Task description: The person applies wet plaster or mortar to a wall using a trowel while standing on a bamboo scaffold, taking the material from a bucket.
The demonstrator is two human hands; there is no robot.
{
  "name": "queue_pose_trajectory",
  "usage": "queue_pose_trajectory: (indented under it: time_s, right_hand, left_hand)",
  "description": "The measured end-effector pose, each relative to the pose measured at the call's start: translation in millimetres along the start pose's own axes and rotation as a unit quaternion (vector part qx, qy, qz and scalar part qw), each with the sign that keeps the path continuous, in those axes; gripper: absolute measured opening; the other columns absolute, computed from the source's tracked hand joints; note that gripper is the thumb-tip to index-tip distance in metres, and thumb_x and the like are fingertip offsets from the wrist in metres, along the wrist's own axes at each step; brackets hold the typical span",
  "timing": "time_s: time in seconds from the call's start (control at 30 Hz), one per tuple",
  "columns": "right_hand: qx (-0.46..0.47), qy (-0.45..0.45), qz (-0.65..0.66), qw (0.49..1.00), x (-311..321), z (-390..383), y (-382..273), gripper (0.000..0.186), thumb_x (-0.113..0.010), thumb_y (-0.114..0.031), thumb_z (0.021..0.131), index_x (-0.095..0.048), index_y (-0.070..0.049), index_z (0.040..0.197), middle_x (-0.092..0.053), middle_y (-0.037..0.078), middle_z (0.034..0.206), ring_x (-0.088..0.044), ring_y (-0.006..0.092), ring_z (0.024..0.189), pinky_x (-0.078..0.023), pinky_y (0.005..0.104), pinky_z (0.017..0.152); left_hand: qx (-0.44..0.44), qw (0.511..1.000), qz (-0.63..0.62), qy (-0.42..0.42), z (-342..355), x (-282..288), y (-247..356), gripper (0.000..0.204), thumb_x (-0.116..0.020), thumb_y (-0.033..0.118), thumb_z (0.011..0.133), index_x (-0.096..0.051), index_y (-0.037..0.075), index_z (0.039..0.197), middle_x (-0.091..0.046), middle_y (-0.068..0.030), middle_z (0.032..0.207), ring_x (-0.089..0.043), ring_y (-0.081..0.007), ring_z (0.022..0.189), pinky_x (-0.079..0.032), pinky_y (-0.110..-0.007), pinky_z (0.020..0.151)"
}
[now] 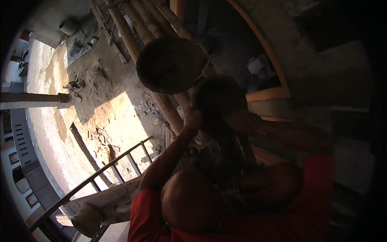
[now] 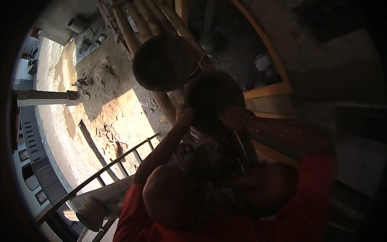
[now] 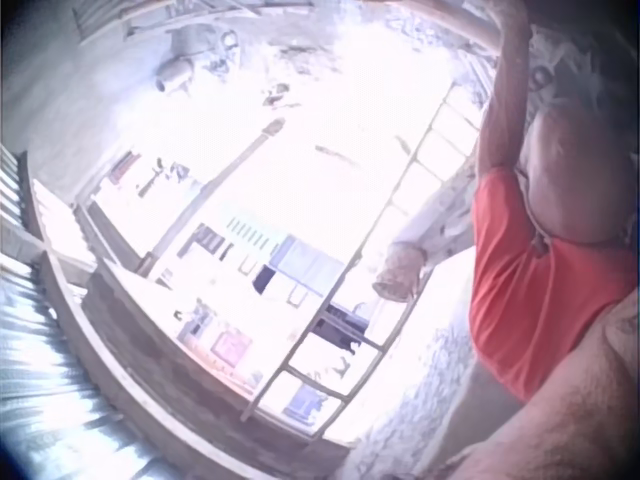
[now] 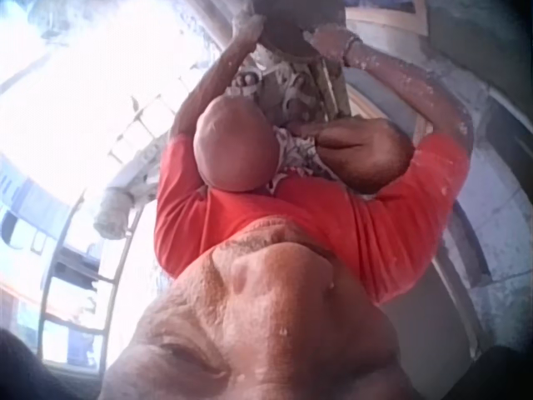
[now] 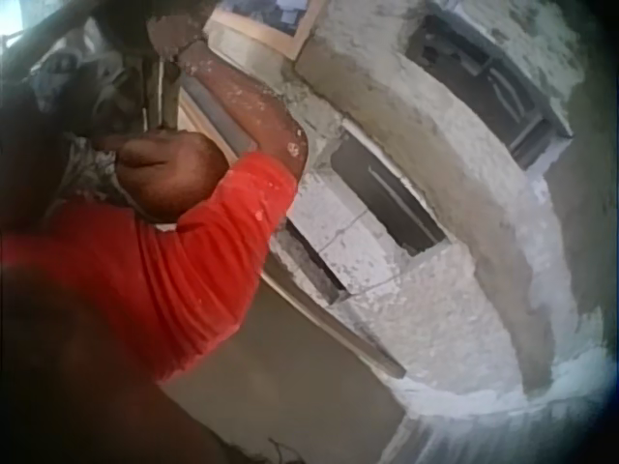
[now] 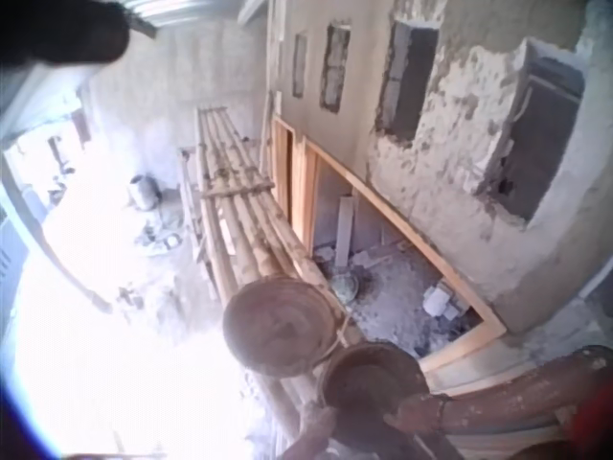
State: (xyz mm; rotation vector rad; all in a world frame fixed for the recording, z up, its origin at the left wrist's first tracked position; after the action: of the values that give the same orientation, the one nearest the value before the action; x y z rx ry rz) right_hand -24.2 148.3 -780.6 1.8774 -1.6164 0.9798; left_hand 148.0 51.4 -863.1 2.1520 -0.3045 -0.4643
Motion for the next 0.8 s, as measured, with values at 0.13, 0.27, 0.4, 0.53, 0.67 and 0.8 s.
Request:
queue_pose_trajectory:
  time_s: [0.13,0.27,0.4,0.53,0.67,0.8]
  right_hand:
    - [-0.041,-0.112,-0.057,0.991,86.3,-26.1,11.2,0.035,-0.048,-0.014,0.09,-0.054,-0.01,0.124,-0.063,0.02,0.103,-0.064,0.0361,0.095,-0.052,0.0485,0.078]
    - [-0.127,0.043,-0.051,0.99,86.3,-26.9,54.4,0.027,-0.054,-0.018,0.087,-0.061,-0.009,0.111,-0.066,0.017,0.098,-0.066,0.0333,0.095,-0.054,0.0463,0.078]
    - [-0.082,-0.033,-0.061,0.994,47.1,20.2,45.7,0.024,-0.053,-0.017,0.087,-0.062,-0.006,0.107,-0.067,0.017,0.096,-0.066,0.0342,0.091,-0.053,0.0455,0.078]
    - [0.008,0.0,-0.003,1.0,32.3,38.1,6.8,0.018,-0.054,-0.016,0.087,-0.067,-0.007,0.096,-0.067,0.017,0.089,-0.068,0.035,0.085,-0.055,0.0457,0.074]
    - [-0.113,-0.114,0.04,0.986,38.5,-23.2,7.6,0.02,-0.053,-0.017,0.089,-0.063,-0.007,0.104,-0.067,0.016,0.089,-0.068,0.034,0.082,-0.055,0.0448,0.072]
    - [-0.088,-0.086,0.074,0.99,149.1,-57.9,-0.1,0.033,-0.056,-0.018,0.088,-0.056,-0.007,0.119,-0.065,0.014,0.099,-0.066,0.0334,0.084,-0.054,0.0439,0.074]
  left_hand:
    - [0.003,0.999,0.019,0.03,1.5,6.1,-1.4,0.03,-0.054,0.005,0.075,-0.06,-0.002,0.104,-0.061,-0.0079,0.083,-0.06,-0.0151,0.074,-0.048,-0.028,0.061]
    - [0.034,0.994,0.088,0.055,9.6,-5.0,-12.9,0.034,-0.055,0.007,0.078,-0.058,-0.001,0.11,-0.061,-0.009,0.086,-0.06,-0.0168,0.075,-0.049,-0.028,0.062]
    - [0.025,0.999,0.042,0.013,17.7,4.2,-25.5,0.036,-0.057,0.009,0.081,-0.055,0.001,0.116,-0.06,-0.0087,0.086,-0.06,-0.017,0.075,-0.048,-0.028,0.062]
    - [-0.032,0.983,0.169,0.066,69.4,43.9,-110.0,0.033,-0.055,0.008,0.086,-0.055,0.003,0.119,-0.06,-0.0094,0.086,-0.061,-0.0197,0.076,-0.05,-0.03,0.062]
    - [-0.096,0.929,0.359,0.002,29.3,-11.6,-39.8,0.041,-0.053,0.005,0.088,-0.05,0.002,0.129,-0.061,-0.0141,0.099,-0.063,-0.0233,0.087,-0.051,-0.032,0.069]
    - [-0.088,0.842,0.531,-0.03,48.5,1.7,-62.6,0.048,-0.051,0.012,0.088,-0.044,0.0,0.134,-0.06,-0.0188,0.111,-0.063,-0.0263,0.101,-0.051,-0.034,0.078]
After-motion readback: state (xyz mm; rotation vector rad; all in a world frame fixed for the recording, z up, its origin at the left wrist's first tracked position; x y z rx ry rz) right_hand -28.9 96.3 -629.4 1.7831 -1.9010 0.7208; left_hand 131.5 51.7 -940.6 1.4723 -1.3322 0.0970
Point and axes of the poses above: each hand's wrist, its own z-axis towards the middle knuckle, its own x-axis out of the back of the hand, y = z × x, the point moved 3 cm from there along z, towards the middle knuckle
